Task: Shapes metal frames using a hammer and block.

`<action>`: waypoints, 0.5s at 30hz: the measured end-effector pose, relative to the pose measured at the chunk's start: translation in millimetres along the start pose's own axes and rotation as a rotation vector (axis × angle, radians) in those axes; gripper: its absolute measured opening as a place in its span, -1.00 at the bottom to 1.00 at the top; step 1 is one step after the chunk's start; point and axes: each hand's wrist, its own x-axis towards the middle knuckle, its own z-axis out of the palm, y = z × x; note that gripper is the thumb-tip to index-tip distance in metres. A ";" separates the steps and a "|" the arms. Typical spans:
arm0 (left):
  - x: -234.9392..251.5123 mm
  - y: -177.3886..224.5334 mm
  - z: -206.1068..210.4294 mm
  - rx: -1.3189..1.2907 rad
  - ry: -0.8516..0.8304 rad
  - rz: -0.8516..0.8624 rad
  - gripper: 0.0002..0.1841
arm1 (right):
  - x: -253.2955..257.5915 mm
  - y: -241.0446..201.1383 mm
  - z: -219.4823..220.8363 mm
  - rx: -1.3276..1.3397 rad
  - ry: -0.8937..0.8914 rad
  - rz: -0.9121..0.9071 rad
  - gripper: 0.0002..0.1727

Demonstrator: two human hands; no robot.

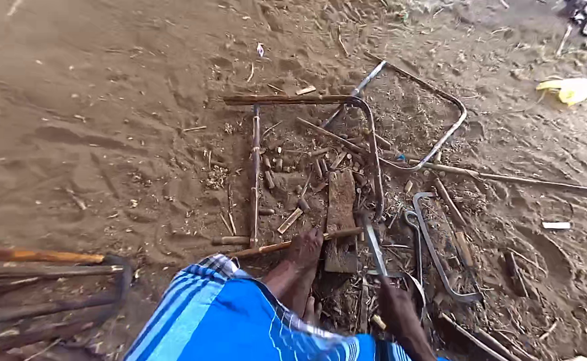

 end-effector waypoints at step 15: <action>0.9 -1.0 13.6 -0.044 0.057 0.063 -0.74 | -21.8 -28.2 -9.0 0.680 0.076 -0.646 -0.51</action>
